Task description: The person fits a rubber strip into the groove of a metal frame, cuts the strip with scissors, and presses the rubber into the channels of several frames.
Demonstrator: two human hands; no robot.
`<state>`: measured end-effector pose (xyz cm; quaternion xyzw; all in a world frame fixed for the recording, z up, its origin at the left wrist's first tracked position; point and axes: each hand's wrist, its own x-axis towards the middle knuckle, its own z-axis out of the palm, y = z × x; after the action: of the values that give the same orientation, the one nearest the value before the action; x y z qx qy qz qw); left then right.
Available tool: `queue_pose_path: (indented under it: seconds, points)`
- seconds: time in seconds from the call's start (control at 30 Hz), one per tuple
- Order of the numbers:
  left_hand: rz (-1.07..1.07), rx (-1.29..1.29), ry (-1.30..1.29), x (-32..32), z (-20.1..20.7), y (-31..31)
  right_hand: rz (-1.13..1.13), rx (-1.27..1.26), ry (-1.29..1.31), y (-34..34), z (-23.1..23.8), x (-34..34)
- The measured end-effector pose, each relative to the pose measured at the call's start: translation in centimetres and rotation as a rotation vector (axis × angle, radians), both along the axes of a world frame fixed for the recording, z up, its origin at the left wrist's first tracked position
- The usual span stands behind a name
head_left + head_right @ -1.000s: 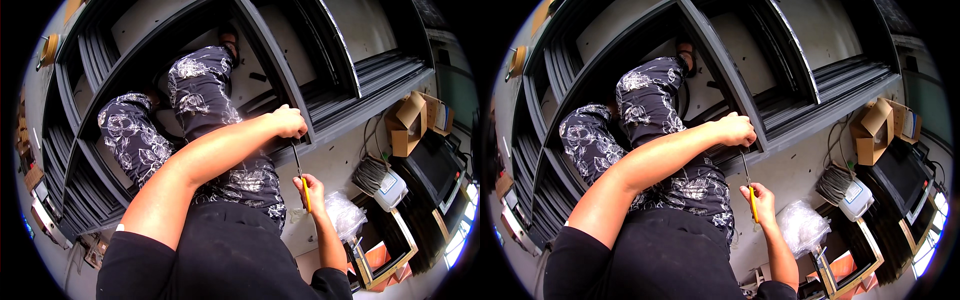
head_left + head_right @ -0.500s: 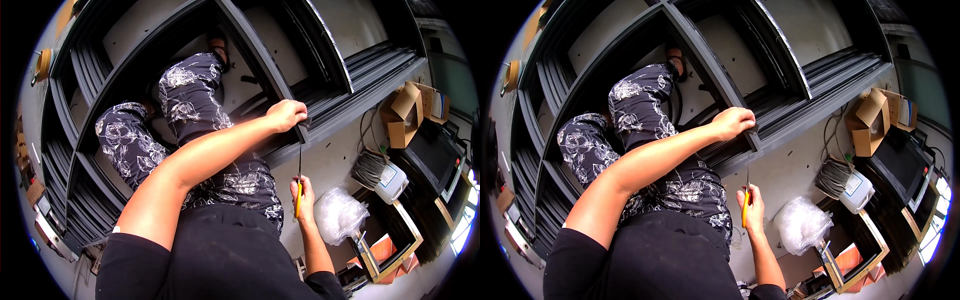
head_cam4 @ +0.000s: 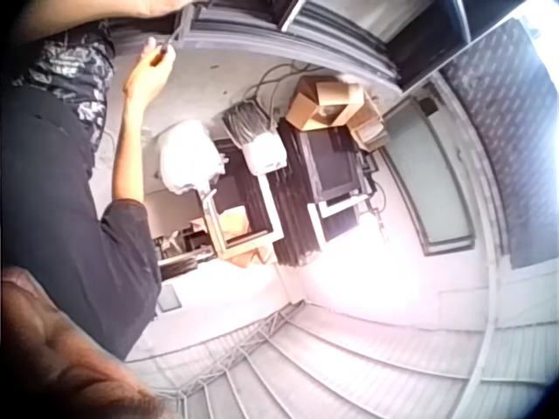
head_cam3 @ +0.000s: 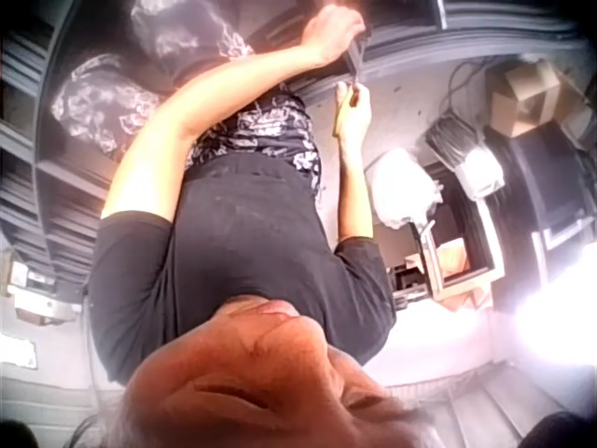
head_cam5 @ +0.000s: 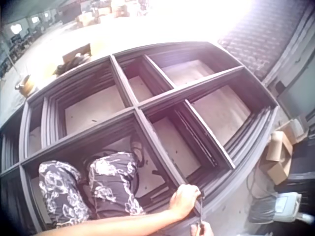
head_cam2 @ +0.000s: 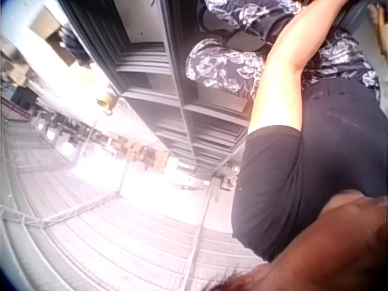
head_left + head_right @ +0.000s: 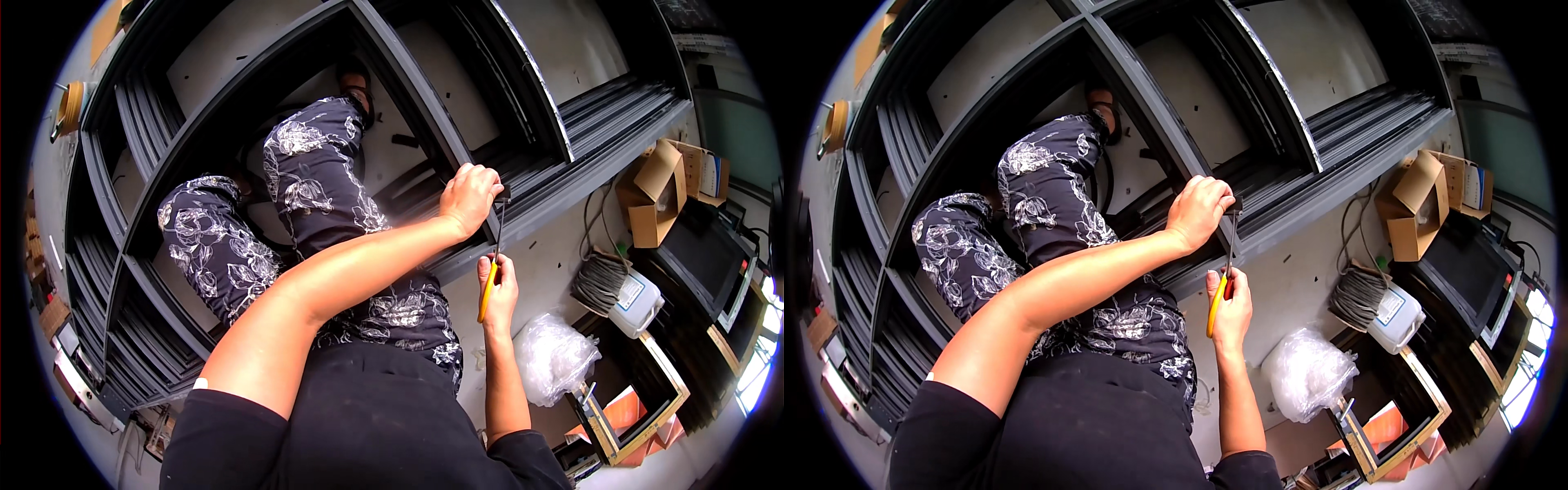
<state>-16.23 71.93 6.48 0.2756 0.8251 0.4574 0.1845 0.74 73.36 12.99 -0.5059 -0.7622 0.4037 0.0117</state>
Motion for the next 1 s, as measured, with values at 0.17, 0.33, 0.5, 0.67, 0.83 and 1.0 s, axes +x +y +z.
queue_pose_path:
  seconds: [0.17,0.33,0.5,0.67,0.83,1.0]
  points:
    - [0.002,0.043,0.010,-0.3,-0.5,0.2,-0.069,-0.111,0.016,0.0,0.6,-0.3]
    - [-0.242,0.031,-0.432,-2.7,-1.4,0.2,-0.098,-0.187,0.036,0.5,0.6,0.3]
    - [-0.517,0.073,-0.785,-5.3,-2.9,-0.5,-0.089,-0.198,0.041,0.6,0.7,0.2]
    - [-0.504,-0.041,-0.777,-5.1,-1.5,-0.2,-0.094,-0.186,0.052,0.7,0.5,0.2]
    - [-0.423,-0.056,-0.816,-4.7,-2.1,0.2,-0.031,-0.113,0.063,1.2,0.0,0.3]
    - [-0.418,-0.003,-0.857,-5.0,-2.5,0.2,0.001,-0.081,0.056,1.4,-0.1,0.1]
